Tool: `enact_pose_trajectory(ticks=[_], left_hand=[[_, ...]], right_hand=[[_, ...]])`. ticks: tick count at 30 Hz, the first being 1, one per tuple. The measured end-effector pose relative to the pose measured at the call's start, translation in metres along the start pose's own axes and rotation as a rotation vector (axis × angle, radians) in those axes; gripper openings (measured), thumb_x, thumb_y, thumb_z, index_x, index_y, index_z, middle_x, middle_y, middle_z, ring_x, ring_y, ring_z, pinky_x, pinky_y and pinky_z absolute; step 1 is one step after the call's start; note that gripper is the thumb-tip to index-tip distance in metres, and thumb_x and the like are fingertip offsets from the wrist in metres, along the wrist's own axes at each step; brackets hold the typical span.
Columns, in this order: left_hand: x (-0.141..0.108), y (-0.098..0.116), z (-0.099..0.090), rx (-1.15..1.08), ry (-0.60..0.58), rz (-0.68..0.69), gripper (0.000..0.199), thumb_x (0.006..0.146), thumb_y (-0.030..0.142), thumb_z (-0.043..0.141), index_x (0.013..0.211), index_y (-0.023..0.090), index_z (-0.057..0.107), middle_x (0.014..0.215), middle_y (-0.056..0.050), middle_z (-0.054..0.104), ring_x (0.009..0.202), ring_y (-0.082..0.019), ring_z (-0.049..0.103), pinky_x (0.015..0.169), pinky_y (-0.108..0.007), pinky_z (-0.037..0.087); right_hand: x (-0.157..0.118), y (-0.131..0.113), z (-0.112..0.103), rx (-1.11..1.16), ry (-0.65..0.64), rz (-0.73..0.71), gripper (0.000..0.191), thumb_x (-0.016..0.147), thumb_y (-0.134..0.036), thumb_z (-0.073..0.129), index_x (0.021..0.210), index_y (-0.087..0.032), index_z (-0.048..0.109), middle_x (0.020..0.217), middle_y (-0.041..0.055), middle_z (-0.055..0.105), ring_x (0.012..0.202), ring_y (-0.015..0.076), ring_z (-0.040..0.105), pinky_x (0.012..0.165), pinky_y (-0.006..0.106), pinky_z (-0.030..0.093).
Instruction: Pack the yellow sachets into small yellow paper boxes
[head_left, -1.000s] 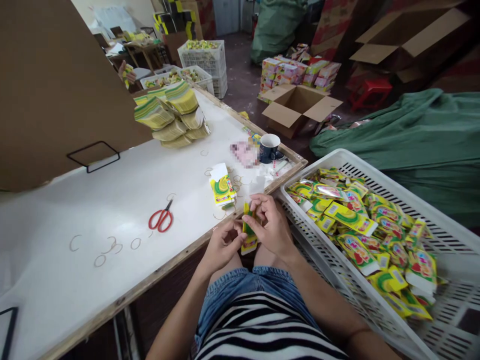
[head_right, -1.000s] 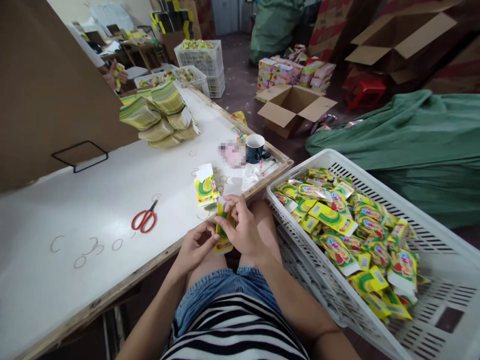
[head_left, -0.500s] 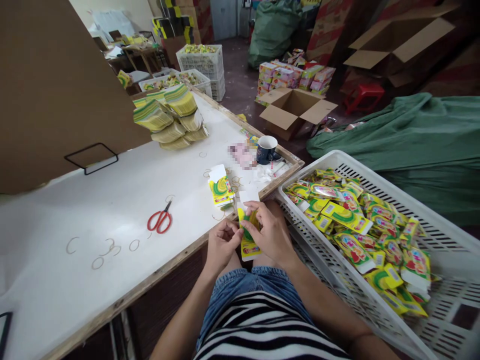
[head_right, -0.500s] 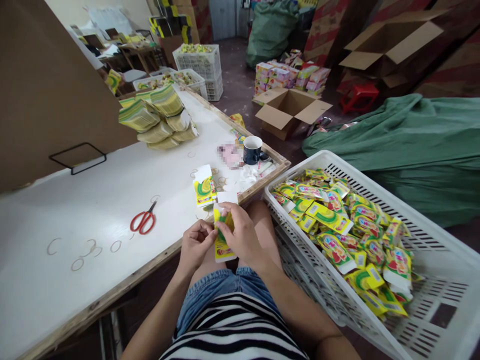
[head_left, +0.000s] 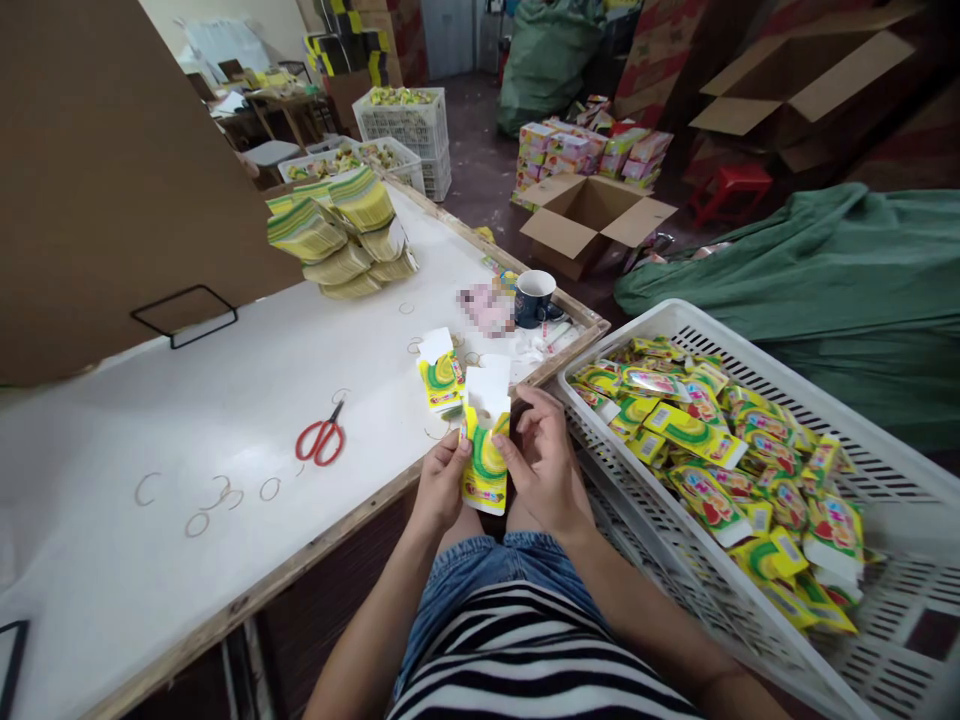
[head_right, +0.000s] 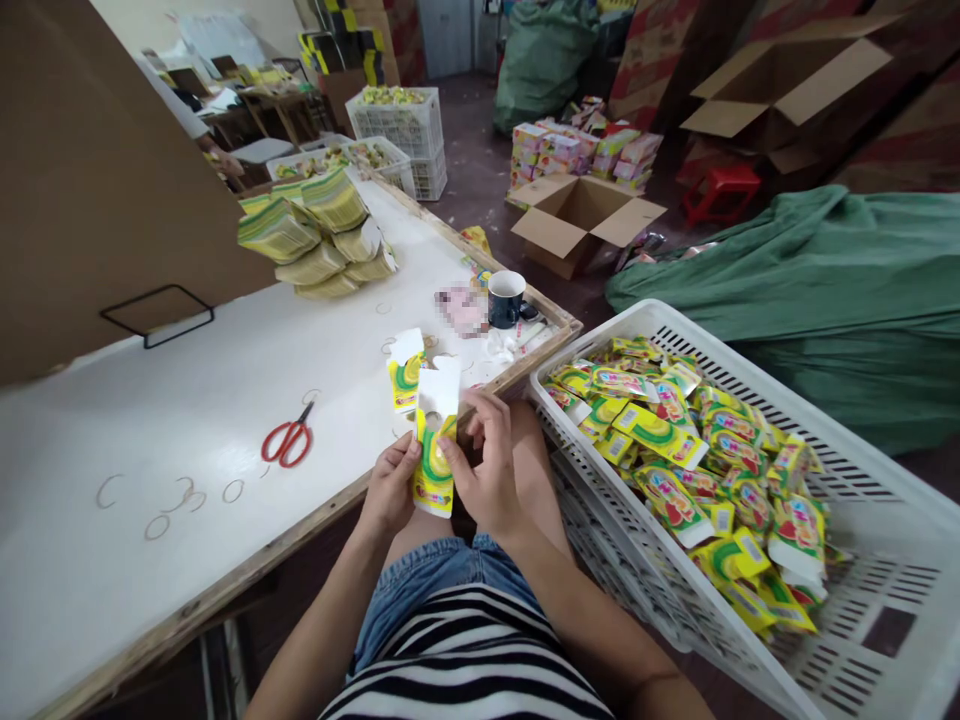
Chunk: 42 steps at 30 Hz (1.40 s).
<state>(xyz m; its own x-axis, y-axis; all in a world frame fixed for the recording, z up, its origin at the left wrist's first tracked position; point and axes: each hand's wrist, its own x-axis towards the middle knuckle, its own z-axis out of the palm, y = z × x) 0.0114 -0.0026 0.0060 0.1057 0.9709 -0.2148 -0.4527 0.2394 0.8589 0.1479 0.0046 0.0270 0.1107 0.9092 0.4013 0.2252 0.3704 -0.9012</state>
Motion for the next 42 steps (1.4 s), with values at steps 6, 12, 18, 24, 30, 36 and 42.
enact_pose_trajectory(ticks=[6,12,18,24,30,36,42], left_hand=[[0.001,-0.001,-0.002,0.199,0.086,0.116,0.047,0.076,0.056,0.074,0.098,0.015,0.067,0.092,-0.008,0.076,0.088,-0.024,0.071,0.075,-0.033,0.057],[-0.003,0.01,-0.006,0.34,-0.022,0.215,0.067,0.084,0.038,0.072,0.138,0.026,0.035,0.1,-0.007,0.074,0.086,-0.019,0.072,0.075,-0.029,0.056],[-0.01,0.034,-0.01,0.368,-0.245,0.11,0.062,0.085,0.035,0.071,0.138,0.024,0.041,0.107,-0.011,0.072,0.095,-0.023,0.071,0.083,-0.033,0.056],[-0.012,0.033,-0.012,0.273,-0.315,0.039,0.038,0.082,0.029,0.075,0.111,0.022,0.051,0.096,-0.007,0.073,0.087,-0.019,0.071,0.075,-0.027,0.054],[-0.008,0.027,-0.013,0.27,-0.303,-0.02,0.079,0.08,0.034,0.077,0.144,0.029,0.031,0.108,-0.01,0.072,0.089,-0.022,0.072,0.075,-0.032,0.057],[-0.004,0.024,-0.012,0.463,-0.168,0.037,0.053,0.081,0.035,0.074,0.128,0.022,0.054,0.108,-0.01,0.073,0.087,-0.022,0.072,0.074,-0.03,0.057],[-0.004,0.018,-0.006,0.569,-0.167,0.123,0.048,0.086,0.024,0.064,0.133,0.021,0.055,0.118,-0.011,0.071,0.106,-0.023,0.068,0.089,-0.034,0.055]], right_hand=[[-0.005,0.015,0.0,0.109,-0.171,0.237,0.021,0.093,-0.039,0.057,0.09,-0.019,0.064,0.08,0.0042,0.067,0.074,0.0195,0.063,0.068,0.03,0.054],[0.0,0.024,-0.005,0.218,-0.087,0.215,0.04,0.089,-0.037,0.064,0.124,-0.022,0.052,0.102,0.0068,0.069,0.077,0.0169,0.066,0.068,0.028,0.056],[0.009,0.026,-0.021,0.192,-0.341,0.111,0.032,0.094,-0.039,0.059,0.121,-0.021,0.06,0.101,0.0053,0.067,0.078,0.0154,0.064,0.065,0.025,0.053],[0.017,0.025,-0.031,0.136,-0.483,0.076,0.024,0.098,-0.039,0.053,0.087,-0.019,0.062,0.077,0.001,0.062,0.069,0.0149,0.058,0.062,0.026,0.047],[0.016,0.031,-0.027,0.118,-0.334,0.078,0.022,0.093,-0.039,0.06,0.104,-0.02,0.063,0.094,0.0049,0.068,0.082,0.0179,0.066,0.072,0.029,0.053],[0.026,0.027,-0.035,0.137,-0.296,0.157,0.032,0.096,-0.045,0.053,0.108,-0.02,0.069,0.089,0.0049,0.07,0.082,0.0187,0.067,0.076,0.031,0.055],[0.028,0.031,-0.035,-0.014,-0.582,0.209,0.035,0.085,-0.031,0.068,0.119,-0.023,0.063,0.073,-0.0025,0.068,0.062,0.0148,0.061,0.058,0.024,0.048]])
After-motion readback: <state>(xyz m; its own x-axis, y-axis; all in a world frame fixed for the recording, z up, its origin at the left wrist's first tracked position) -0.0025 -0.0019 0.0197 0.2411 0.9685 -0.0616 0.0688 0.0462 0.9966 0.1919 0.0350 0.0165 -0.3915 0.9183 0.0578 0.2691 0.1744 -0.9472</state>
